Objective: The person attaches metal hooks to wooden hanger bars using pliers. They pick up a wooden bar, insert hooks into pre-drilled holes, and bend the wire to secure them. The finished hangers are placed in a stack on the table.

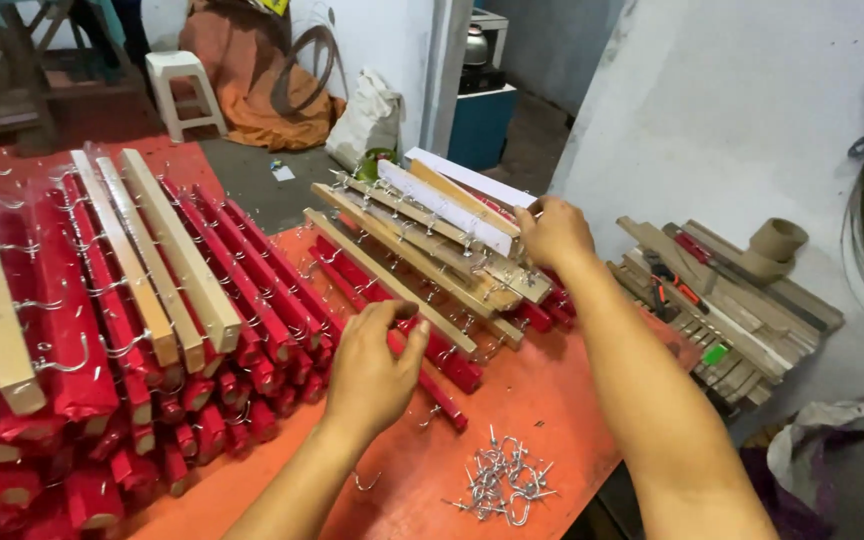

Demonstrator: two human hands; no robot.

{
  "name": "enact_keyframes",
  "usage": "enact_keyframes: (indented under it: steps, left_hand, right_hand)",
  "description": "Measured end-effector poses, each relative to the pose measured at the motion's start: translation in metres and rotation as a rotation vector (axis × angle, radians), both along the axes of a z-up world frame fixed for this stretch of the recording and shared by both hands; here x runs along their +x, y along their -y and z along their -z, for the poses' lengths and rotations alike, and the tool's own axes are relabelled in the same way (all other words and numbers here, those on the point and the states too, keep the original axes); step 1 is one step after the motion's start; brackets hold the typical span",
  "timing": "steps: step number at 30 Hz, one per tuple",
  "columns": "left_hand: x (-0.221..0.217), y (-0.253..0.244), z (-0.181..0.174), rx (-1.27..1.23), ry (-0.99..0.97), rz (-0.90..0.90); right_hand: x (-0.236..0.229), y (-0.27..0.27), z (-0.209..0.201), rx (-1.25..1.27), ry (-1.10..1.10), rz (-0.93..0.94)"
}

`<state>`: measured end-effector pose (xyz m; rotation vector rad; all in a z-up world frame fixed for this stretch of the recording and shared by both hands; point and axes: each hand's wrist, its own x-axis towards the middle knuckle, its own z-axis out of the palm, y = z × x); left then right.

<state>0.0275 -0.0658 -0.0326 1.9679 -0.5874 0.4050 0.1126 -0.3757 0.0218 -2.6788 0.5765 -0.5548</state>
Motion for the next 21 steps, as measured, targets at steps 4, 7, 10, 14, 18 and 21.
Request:
enact_keyframes:
  steps: [4,7,10,14,18,21]
  left_hand:
    - [-0.008,0.005,-0.001,0.034,-0.076,0.044]
    - [-0.013,0.006,-0.005,0.025,-0.139,0.051]
    - [-0.013,0.012,-0.016,0.011,-0.112,0.076]
    - [0.000,0.031,-0.015,0.058,-0.181,0.072]
    - [-0.006,0.044,0.008,0.123,-0.260,0.112]
    - [-0.007,0.047,0.025,0.174,-0.321,0.129]
  right_hand:
    - [0.010,0.024,-0.004,0.045,0.060,0.073]
    - [0.007,0.018,-0.012,0.286,-0.047,0.190]
    - [0.010,0.020,-0.002,0.365,-0.063,0.260]
    - [0.010,0.013,0.001,0.417,-0.066,0.270]
    - [0.025,0.033,0.021,0.506,-0.057,0.301]
    - [0.030,0.039,0.024,0.576,-0.028,0.255]
